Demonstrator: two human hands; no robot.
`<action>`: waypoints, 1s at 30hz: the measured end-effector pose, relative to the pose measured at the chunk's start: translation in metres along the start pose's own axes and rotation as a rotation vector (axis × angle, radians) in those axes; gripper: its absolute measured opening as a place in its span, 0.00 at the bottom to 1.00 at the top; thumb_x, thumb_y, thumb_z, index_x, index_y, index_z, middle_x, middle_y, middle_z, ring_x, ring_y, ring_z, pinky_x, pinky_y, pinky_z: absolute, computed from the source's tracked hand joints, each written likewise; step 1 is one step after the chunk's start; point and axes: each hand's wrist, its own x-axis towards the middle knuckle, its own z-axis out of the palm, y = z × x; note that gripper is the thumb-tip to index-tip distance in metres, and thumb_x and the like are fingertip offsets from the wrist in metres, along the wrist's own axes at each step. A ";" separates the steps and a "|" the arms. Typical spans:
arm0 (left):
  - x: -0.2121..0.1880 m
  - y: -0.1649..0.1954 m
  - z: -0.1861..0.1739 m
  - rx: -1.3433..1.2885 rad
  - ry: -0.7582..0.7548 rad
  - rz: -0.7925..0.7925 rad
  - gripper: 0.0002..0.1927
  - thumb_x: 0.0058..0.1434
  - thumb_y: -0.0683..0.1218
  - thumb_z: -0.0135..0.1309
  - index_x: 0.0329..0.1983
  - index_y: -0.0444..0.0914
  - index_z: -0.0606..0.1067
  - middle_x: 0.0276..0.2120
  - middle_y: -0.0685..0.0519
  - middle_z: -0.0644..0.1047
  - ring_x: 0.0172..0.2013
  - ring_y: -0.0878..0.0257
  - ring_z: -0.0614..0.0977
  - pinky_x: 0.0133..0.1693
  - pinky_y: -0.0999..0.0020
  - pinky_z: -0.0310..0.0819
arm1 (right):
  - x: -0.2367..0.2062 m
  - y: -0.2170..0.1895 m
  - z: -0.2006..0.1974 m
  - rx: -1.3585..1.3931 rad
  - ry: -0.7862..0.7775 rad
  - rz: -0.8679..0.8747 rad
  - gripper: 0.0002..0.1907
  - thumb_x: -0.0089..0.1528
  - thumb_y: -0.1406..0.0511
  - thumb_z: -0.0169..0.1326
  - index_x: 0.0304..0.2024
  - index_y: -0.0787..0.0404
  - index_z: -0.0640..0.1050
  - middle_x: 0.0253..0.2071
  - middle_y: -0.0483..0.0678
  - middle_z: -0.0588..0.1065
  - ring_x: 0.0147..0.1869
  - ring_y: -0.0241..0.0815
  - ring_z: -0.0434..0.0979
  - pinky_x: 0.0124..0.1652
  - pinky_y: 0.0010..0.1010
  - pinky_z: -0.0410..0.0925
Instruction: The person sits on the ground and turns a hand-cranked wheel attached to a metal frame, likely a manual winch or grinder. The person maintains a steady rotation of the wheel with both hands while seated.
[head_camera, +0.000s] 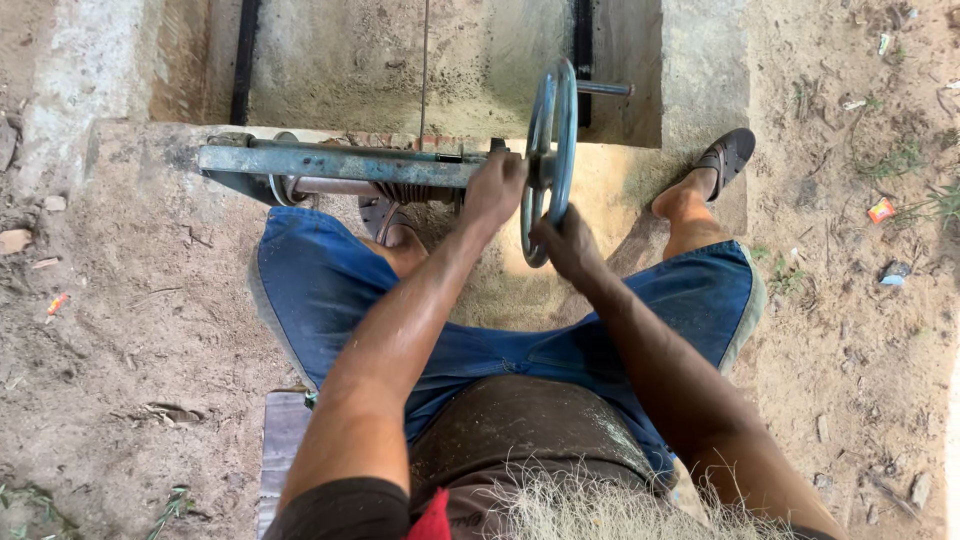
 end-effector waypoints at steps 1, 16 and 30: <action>0.011 0.018 0.001 0.027 0.043 0.026 0.20 0.74 0.55 0.46 0.52 0.33 0.72 0.38 0.48 0.78 0.32 0.64 0.82 0.29 0.70 0.80 | -0.008 0.006 0.004 -0.048 -0.011 0.007 0.17 0.67 0.57 0.51 0.44 0.67 0.71 0.35 0.54 0.78 0.37 0.42 0.80 0.36 0.36 0.77; 0.015 0.056 0.037 0.516 0.016 0.230 0.29 0.73 0.63 0.44 0.56 0.32 0.69 0.23 0.51 0.77 0.21 0.57 0.81 0.23 0.57 0.76 | 0.004 -0.004 -0.069 -1.006 0.474 -0.675 0.17 0.69 0.59 0.58 0.56 0.60 0.79 0.42 0.59 0.78 0.32 0.56 0.77 0.31 0.50 0.71; -0.088 -0.019 0.055 0.471 -0.191 0.212 0.24 0.73 0.59 0.47 0.53 0.32 0.67 0.28 0.46 0.78 0.23 0.53 0.81 0.25 0.53 0.77 | 0.055 -0.041 -0.097 -1.079 0.089 -0.179 0.23 0.69 0.44 0.53 0.52 0.53 0.78 0.39 0.48 0.82 0.39 0.47 0.81 0.60 0.53 0.63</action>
